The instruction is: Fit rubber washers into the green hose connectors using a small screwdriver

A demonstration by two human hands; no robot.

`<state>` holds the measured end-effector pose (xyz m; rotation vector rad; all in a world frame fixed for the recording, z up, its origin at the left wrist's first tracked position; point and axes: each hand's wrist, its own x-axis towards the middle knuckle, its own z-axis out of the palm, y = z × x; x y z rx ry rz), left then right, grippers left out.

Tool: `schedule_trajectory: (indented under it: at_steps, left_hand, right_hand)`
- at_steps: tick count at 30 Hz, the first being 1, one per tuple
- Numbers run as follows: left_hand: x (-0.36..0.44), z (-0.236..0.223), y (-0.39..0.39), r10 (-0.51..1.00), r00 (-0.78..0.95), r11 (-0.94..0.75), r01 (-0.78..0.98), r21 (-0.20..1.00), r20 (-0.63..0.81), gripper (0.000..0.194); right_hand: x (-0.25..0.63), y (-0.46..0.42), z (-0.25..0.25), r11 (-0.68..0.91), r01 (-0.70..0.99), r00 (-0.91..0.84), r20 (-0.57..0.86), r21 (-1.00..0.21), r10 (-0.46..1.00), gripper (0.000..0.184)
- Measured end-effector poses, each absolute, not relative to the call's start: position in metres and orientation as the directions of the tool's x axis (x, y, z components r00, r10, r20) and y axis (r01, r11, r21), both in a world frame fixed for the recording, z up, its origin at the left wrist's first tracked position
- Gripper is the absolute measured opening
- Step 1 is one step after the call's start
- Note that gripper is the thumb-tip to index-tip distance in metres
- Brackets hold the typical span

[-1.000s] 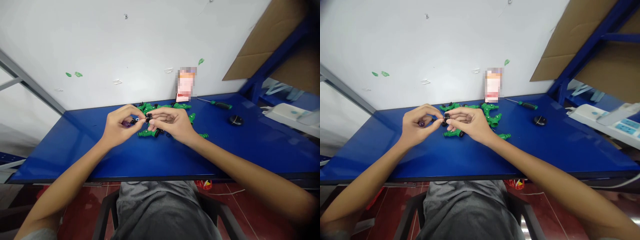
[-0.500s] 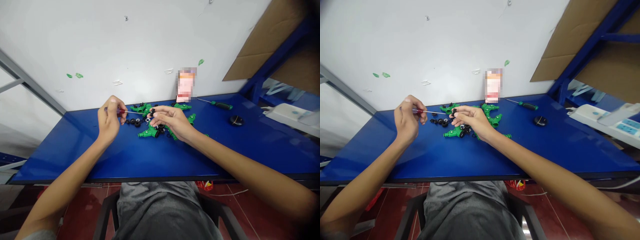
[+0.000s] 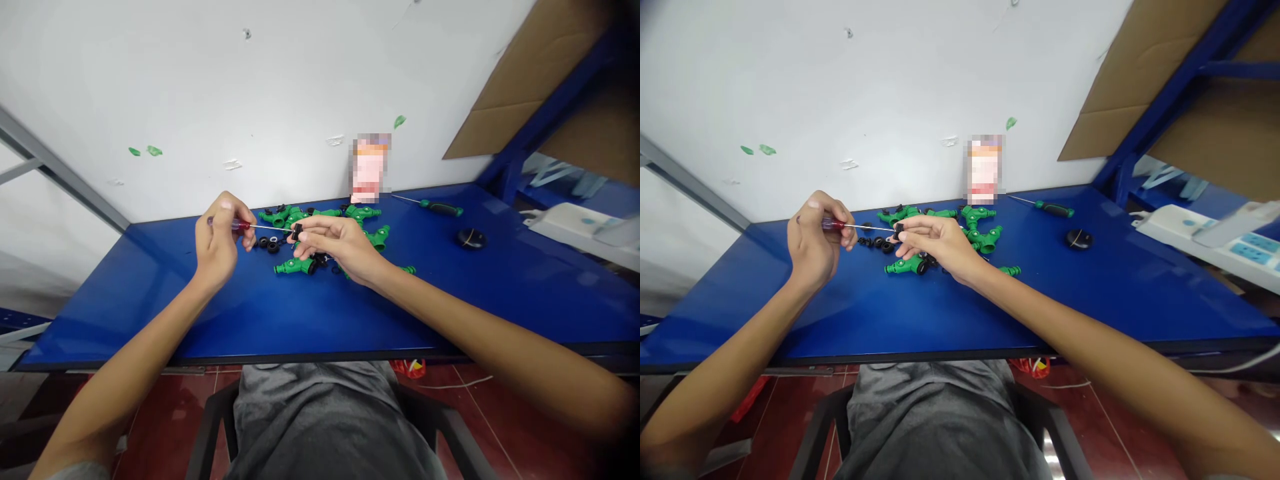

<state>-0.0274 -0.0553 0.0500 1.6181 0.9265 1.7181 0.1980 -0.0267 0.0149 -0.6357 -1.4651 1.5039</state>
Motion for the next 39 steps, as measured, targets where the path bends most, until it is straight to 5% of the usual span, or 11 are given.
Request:
schedule_trajectory:
  at_steps: [8, 17, 27, 35, 39]
  left_hand:
    - [-0.045, 0.057, -0.043, 0.792, 0.150, -0.600, 0.012, 0.800, 0.592, 0.044]
    - [-0.055, 0.053, -0.039, 0.742, 0.159, -0.670, 0.200, 0.715, 0.651, 0.034]
    - [-0.065, 0.053, -0.033, 0.871, 0.239, -0.470, 0.147, 0.870, 0.430, 0.046]
    - [-0.068, 0.051, -0.028, 0.793, 0.257, -0.590, 0.094, 0.802, 0.553, 0.027]
    - [-0.066, 0.048, -0.025, 0.817, 0.290, -0.514, -0.022, 0.857, 0.498, 0.030]
  right_hand:
    - [0.200, -0.028, 0.018, 0.235, -0.173, -0.424, 0.288, -0.956, 0.859, 0.040]
    - [0.203, -0.035, 0.023, 0.516, 0.039, -0.166, 0.504, -0.855, 0.848, 0.040]
    - [0.209, -0.031, 0.021, 0.564, 0.095, -0.195, 0.540, -0.820, 0.819, 0.038]
    - [0.210, -0.033, 0.026, 0.598, 0.112, -0.184, 0.575, -0.794, 0.798, 0.033]
    - [0.208, -0.035, 0.028, 0.649, 0.147, -0.200, 0.620, -0.746, 0.758, 0.027]
